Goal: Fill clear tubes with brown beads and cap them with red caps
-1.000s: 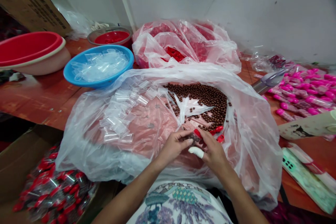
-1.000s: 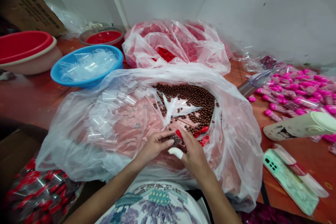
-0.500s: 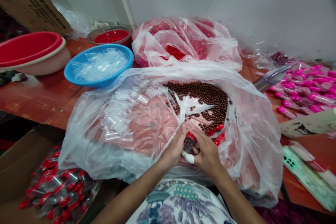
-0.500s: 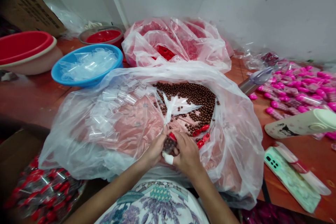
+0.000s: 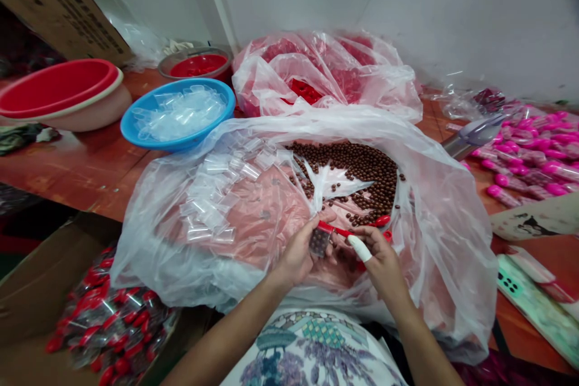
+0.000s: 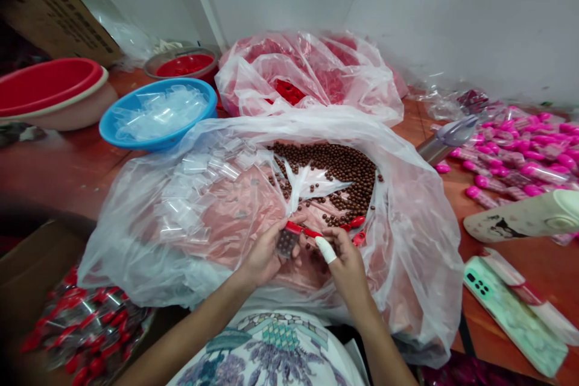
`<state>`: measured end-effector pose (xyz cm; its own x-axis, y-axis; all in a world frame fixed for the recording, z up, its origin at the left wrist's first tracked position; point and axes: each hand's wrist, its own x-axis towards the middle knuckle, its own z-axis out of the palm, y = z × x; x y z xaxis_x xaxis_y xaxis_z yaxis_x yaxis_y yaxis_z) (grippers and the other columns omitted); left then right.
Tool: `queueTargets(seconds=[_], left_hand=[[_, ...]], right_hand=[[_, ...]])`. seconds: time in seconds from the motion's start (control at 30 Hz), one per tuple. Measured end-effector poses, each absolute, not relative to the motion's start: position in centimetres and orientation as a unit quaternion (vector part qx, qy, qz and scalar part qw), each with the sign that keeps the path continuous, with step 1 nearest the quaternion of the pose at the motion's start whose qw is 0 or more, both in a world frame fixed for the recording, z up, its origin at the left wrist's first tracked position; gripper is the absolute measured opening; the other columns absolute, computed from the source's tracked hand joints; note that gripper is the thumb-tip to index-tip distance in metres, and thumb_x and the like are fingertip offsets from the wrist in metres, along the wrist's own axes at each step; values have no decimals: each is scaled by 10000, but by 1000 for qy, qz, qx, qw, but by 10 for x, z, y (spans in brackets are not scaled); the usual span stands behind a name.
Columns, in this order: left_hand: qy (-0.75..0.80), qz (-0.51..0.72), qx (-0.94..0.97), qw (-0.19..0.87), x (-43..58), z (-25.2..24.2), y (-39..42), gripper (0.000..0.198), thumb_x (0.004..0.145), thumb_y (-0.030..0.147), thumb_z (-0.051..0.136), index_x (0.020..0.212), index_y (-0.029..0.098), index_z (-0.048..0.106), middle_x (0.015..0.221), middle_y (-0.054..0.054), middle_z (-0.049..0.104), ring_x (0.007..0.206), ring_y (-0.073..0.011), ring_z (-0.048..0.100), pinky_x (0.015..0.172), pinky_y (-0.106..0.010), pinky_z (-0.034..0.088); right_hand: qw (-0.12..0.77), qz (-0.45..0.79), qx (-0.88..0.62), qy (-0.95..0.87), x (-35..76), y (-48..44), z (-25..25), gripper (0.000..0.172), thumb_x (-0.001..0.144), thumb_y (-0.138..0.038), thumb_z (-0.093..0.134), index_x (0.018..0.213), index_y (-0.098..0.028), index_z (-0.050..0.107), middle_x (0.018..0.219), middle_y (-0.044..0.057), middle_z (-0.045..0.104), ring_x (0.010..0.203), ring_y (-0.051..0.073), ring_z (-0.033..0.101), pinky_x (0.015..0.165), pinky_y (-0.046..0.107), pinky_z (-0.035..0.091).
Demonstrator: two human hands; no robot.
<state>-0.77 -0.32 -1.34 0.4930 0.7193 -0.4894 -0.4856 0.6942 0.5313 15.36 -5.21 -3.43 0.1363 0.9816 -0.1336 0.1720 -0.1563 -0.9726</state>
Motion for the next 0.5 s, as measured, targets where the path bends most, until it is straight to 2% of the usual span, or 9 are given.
queueTargets(seconds=[0.07,0.17,0.3,0.4,0.5], left_hand=[[359,353,180,845,-8,-12,-4,491,865,386,400,1253,102,498,740,-69,665,482,-123,547,442,-240,446],[363,343,216,839,-7,-13,-6,488,846,402,430,1237,125,525,715,-48,645,481,-117,533,424,-223,424],[391,339,245,820,-4,-18,-11,502,829,507,462,1172,161,581,664,-18,625,488,-102,521,461,-207,410],[408,350,250,805,-3,-23,-14,589,813,630,389,1001,139,654,595,-17,601,497,-96,519,505,-204,399],[440,316,260,800,-4,-26,-16,704,765,726,306,740,117,659,531,-27,565,440,-96,486,446,-213,357]], right_hand=[[484,459,-609,-430,151,-52,-33,276,804,-365,585,1026,-202,569,955,63,656,884,210,624,751,328,515],[501,433,-615,-428,146,-51,-26,352,819,-358,575,1142,-218,549,1052,70,644,961,216,606,837,372,490],[429,351,-606,-570,142,-51,-19,509,807,-391,607,1280,-267,469,1197,79,577,1067,243,547,908,419,446],[372,265,-569,-684,140,-51,-22,672,739,-435,676,1333,-284,402,1249,85,542,1151,282,480,955,462,401],[330,209,-551,-738,138,-52,-26,748,699,-491,690,1341,-264,380,1242,105,536,1157,306,467,961,495,387]])
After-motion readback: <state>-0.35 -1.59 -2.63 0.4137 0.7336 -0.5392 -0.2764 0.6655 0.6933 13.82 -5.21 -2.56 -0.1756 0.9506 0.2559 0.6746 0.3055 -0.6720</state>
